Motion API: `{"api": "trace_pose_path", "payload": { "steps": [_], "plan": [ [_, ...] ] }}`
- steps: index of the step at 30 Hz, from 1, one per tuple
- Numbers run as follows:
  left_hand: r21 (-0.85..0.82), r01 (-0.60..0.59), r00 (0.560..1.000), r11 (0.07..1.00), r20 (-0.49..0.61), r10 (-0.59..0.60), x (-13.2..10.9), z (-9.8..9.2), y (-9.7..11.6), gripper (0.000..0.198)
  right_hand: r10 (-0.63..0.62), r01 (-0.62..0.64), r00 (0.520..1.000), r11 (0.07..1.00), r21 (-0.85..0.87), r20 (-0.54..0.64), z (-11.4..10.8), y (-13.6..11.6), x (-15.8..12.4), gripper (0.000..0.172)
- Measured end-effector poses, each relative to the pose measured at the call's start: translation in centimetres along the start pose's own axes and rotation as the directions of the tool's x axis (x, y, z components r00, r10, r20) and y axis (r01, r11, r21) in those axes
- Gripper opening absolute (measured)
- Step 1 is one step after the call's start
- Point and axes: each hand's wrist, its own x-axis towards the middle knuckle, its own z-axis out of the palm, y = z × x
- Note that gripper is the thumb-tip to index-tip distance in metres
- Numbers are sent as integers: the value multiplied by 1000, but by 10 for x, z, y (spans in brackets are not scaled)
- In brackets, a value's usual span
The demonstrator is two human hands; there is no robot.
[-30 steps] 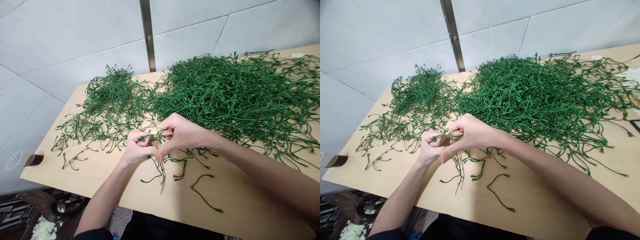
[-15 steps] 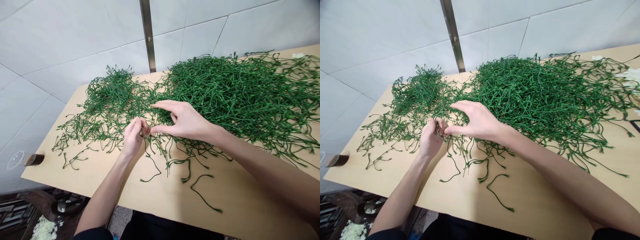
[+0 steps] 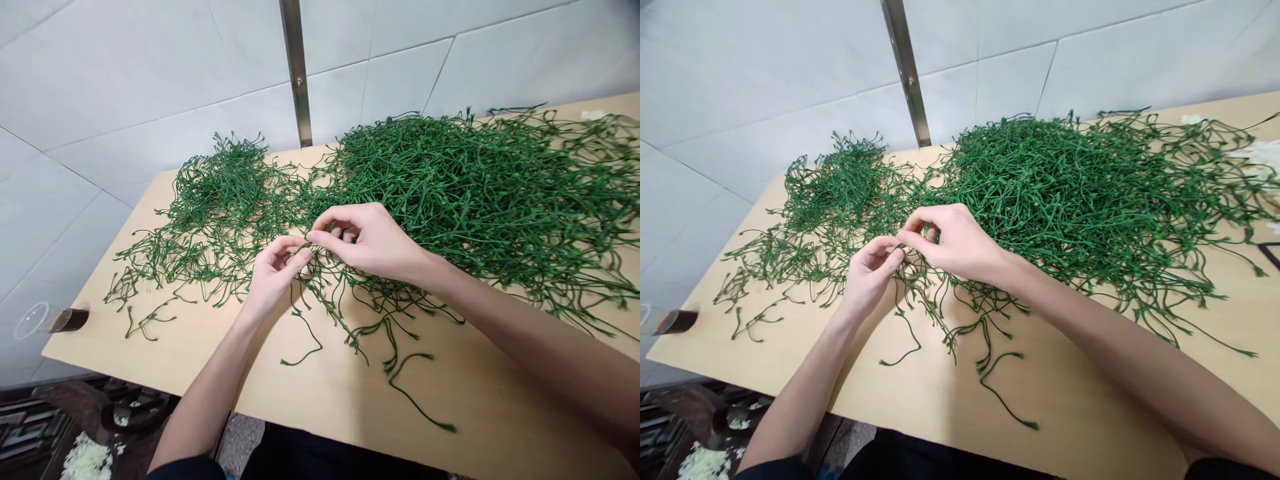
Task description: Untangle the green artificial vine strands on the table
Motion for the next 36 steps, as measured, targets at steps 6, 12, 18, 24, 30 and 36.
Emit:
{"api": "trace_pose_path", "payload": {
  "steps": [6, 12, 18, 24, 30, 36],
  "plan": [
    [-25, 17, 999, 1000, -47, -19, 2, 0, 1, 24, 141, -141, 952, 990, -21, 271, 3, 8, -1, 33],
    [9, 6, 999, 1000, -50, -6, 1, 0, 2, 25, 33, -21, 961, 999, -48, 275, 5, 9, 0, 24],
    [60, -21, 999, 998, -30, 23, -1, 1, 6, 25, 192, -218, 906, 976, 28, 376, -6, 0, -2, 21],
    [113, -10, 999, 994, 49, 5, -3, -1, 3, 27, 54, -44, 959, 998, -42, 280, -3, 3, -2, 14],
    [198, -35, 996, 980, 93, 17, -6, 1, 2, 26, -76, 112, 978, 978, -178, 195, 2, 6, -2, 13],
    [292, -127, 992, 948, 26, 124, -8, 6, 7, 21, -7, 48, 979, 979, -198, 203, 3, 2, -1, 11]
  ]
}}
